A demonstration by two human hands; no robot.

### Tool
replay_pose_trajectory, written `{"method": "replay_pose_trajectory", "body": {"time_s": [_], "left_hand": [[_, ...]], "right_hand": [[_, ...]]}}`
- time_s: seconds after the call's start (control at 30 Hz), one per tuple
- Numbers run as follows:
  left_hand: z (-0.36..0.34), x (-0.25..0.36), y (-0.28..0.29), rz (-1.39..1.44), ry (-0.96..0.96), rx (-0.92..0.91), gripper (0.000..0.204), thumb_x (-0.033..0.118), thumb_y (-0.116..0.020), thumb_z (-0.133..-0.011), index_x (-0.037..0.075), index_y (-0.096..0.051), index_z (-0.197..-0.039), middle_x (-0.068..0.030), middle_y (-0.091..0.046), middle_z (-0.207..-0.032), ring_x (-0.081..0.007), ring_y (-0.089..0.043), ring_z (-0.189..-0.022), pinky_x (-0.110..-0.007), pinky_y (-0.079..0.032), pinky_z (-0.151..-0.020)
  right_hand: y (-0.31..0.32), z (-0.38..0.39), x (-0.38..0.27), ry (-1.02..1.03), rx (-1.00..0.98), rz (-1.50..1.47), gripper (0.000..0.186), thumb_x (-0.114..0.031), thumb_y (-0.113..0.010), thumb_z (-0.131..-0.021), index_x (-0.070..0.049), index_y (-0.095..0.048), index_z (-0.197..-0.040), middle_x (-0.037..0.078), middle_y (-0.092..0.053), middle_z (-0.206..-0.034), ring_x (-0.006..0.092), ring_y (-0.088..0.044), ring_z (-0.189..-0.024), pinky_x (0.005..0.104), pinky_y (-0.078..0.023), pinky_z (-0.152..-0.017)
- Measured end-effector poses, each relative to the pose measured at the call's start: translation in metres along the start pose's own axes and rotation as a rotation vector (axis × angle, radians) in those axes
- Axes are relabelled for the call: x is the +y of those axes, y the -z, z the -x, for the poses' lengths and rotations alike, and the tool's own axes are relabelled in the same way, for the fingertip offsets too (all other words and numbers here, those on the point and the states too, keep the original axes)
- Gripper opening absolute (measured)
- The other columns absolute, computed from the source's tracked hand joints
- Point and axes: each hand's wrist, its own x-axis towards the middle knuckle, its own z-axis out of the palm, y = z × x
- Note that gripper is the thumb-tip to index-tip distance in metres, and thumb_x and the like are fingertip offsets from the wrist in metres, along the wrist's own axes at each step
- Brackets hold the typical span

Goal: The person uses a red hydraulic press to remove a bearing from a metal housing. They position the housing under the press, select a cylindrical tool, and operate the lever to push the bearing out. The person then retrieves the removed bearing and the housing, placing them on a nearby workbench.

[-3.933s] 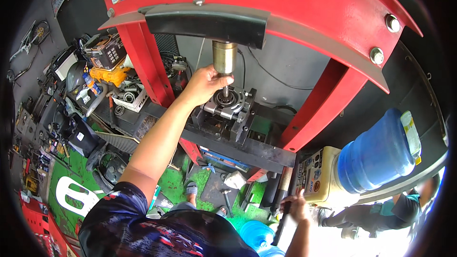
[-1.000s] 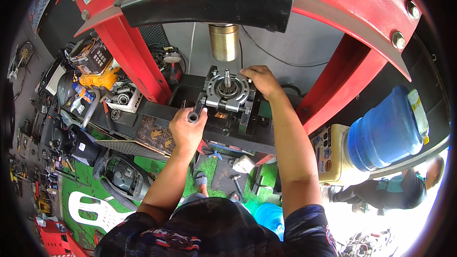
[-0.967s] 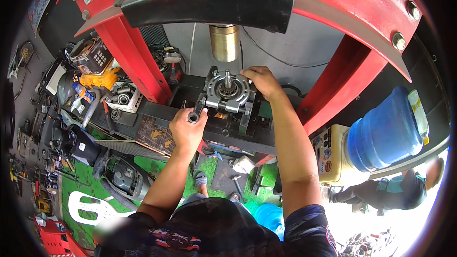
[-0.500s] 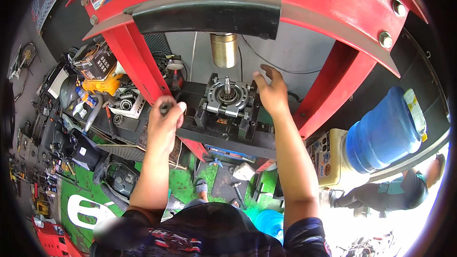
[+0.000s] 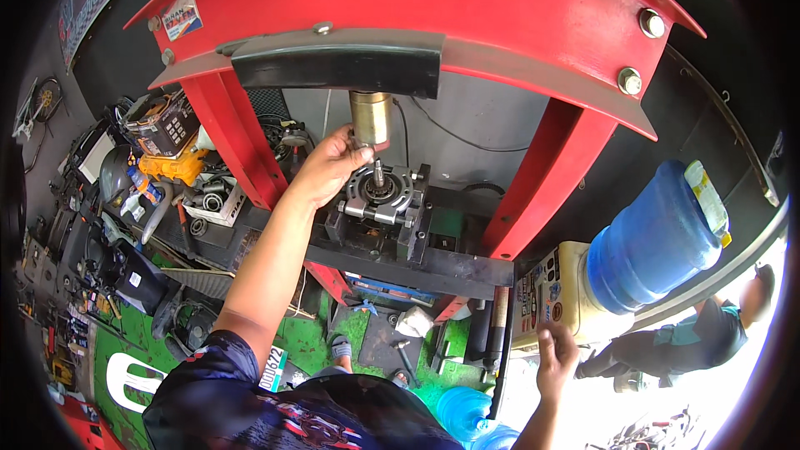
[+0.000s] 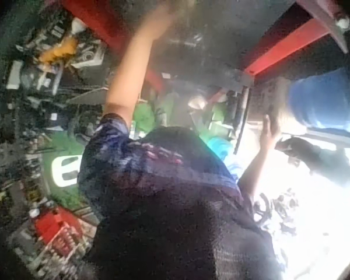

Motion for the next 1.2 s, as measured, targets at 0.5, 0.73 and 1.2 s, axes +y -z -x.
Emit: {"method": "replay_pose_trajectory", "body": {"time_s": [0.5, 0.73, 1.2], "left_hand": [[0.004, -0.002, -0.021, -0.105, 0.001, 0.051, 0.038, 0.009, -0.07, -0.099, 0.001, -0.059, -0.135, -0.011, -0.068, -0.131, -0.0202, -0.064, -0.124, -0.035, -0.048, -0.107], [0.0, -0.006, -0.026, -0.093, 0.009, 0.082, 0.036, 0.006, -0.069, -0.099, 0.002, -0.06, -0.133, -0.0089, -0.068, -0.128, -0.019, -0.065, -0.119, -0.034, -0.05, -0.104], [0.005, -0.001, -0.03, -0.141, 0.024, 0.147, 0.034, 0.006, -0.072, -0.097, 0.001, -0.062, -0.129, -0.0028, -0.068, -0.116, -0.0104, -0.064, -0.106, -0.029, -0.052, -0.096]], "right_hand": [[-0.005, 0.055, 0.174, -0.751, -0.454, -0.327, 0.019, -0.017, -0.069, -0.098, 0.002, -0.071, -0.098, 0.01, -0.07, -0.08, 0.0195, -0.067, -0.068, 0.0328, -0.055, -0.068], [0.037, -0.108, -0.021, -0.147, -0.477, -0.954, 0.077, -0.073, -0.03, -0.103, -0.001, -0.06, -0.107, 0.021, -0.07, -0.078, 0.0372, -0.073, -0.073, 0.0478, -0.06, -0.075], [-0.007, 0.003, 0.182, -0.92, -0.443, -0.501, 0.107, -0.085, -0.01, -0.095, 0.002, -0.071, -0.081, 0.018, -0.065, -0.072, 0.032, -0.066, -0.072, 0.0446, -0.057, -0.077]]}}
